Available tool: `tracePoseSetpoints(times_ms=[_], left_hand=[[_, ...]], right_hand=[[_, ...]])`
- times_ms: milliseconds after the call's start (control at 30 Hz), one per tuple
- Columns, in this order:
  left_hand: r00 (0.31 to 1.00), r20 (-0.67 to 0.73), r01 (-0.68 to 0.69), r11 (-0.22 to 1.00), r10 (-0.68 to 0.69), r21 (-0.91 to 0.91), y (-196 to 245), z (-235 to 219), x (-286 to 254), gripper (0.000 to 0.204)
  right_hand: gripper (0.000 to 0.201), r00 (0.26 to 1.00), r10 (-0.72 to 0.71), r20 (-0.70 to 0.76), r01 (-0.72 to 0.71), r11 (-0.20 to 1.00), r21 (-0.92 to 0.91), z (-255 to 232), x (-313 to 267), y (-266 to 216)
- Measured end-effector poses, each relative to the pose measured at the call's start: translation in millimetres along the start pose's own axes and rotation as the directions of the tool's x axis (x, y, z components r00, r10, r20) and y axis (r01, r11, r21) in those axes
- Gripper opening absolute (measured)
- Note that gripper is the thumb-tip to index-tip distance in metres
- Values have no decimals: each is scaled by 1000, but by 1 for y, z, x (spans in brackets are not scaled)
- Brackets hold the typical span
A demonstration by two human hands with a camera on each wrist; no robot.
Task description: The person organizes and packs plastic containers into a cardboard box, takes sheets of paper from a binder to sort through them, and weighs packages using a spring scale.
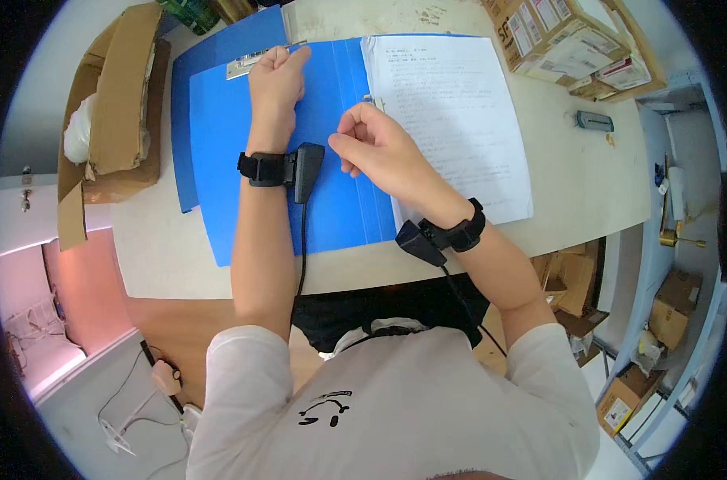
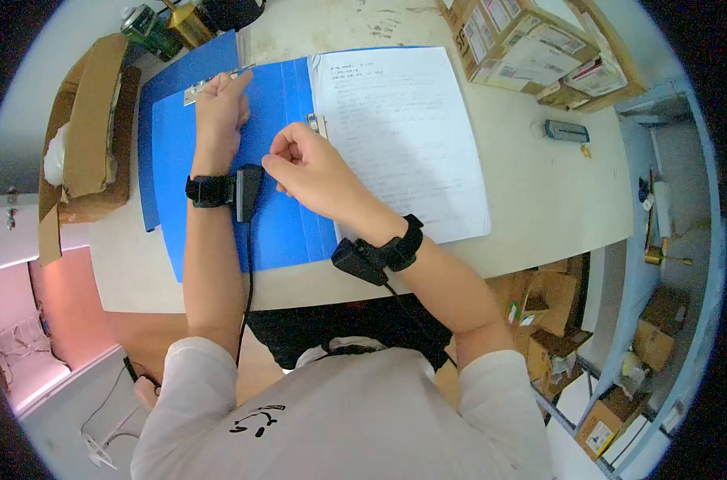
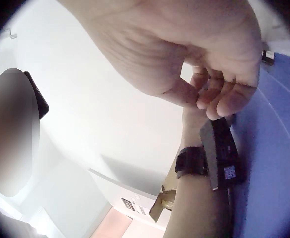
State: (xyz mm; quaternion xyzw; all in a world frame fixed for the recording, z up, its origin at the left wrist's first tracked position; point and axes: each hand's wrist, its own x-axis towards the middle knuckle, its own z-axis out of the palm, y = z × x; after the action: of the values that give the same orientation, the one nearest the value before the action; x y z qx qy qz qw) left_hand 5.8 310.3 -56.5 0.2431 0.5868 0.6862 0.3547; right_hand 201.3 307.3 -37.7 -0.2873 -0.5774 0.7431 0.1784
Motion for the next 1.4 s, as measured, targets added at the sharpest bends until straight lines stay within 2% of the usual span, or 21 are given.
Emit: tracePoseSetpoints(times_ms=[133,233,300,333,367,400,467,500,567,600,667,733,767,800,867,933,1000,1067,1133,1300,1400], left_hand=[[1000,-12,10,1000,-10,24,-1,1,1,47],[1000,13,4,1000,-4,27,-1,0,0,45],[1000,-7,-26,997,27,77,3,-2,1,44],[998,-41,-47,991,52,123,5,-6,2,42],[997,-48,-53,991,59,122,7,-12,4,42],[988,-71,-115,966,135,233,8,-20,6,36],[971,-90,-178,918,223,355,14,-30,9,30],[951,-82,-227,854,297,468,19,-35,8,21],[927,-59,-265,760,370,594,20,-54,9,16],[928,-104,-198,711,357,675,17,-67,15,21],[922,-145,-131,642,358,755,21,-80,12,31],[906,-273,114,434,324,894,26,-86,0,44],[933,-266,143,431,240,891,29,-96,-1,49],[930,-269,146,423,250,895,25,-102,-6,49],[884,-330,252,258,330,933,27,-102,-26,55],[896,-321,242,269,308,932,28,-115,-34,62],[936,-272,146,458,223,877,23,-133,-39,65],[937,-266,125,490,228,863,22,-140,-43,68],[946,-250,67,627,208,776,23,-141,-41,69],[918,-251,-34,693,306,720,46,-122,-59,61],[932,-180,-138,766,316,628,58,-121,-63,62]], right_hand=[[17,996,-69,-55,71,997,38,-11,-4,-11],[19,975,-190,-113,200,977,78,-30,-13,-24],[26,920,-329,-212,237,900,-365,-45,-29,-37],[26,919,-336,-205,246,897,-367,-55,-39,-37],[30,886,-407,-223,191,758,-624,-68,-52,-33],[34,851,-480,-215,106,556,-824,-80,-66,-29],[41,847,-422,-322,-25,573,-819,-102,-90,-25],[41,848,-426,-315,-10,581,-814,-114,-100,-19],[45,773,-512,-374,-161,412,-897,-135,-118,-3],[45,771,-512,-379,-152,430,-890,-140,-123,3],[48,763,-372,-529,-240,596,-766,-147,-131,14],[50,775,-356,-522,-247,589,-769,-156,-132,25],[52,759,-350,-549,-214,662,-718,-159,-130,33],[53,745,-338,-575,-179,729,-660,-161,-130,38],[55,766,-335,-548,-164,723,-671,-162,-130,38],[56,782,-335,-525,-153,714,-683,-162,-131,35],[56,789,-352,-504,-206,621,-756,-160,-132,34],[56,789,-355,-501,-193,631,-751,-165,-129,40],[55,784,-368,-499,-179,636,-751,-165,-127,44],[57,767,-385,-514,-191,627,-755,-164,-127,45],[58,755,-393,-525,-207,617,-759,-165,-124,49]])
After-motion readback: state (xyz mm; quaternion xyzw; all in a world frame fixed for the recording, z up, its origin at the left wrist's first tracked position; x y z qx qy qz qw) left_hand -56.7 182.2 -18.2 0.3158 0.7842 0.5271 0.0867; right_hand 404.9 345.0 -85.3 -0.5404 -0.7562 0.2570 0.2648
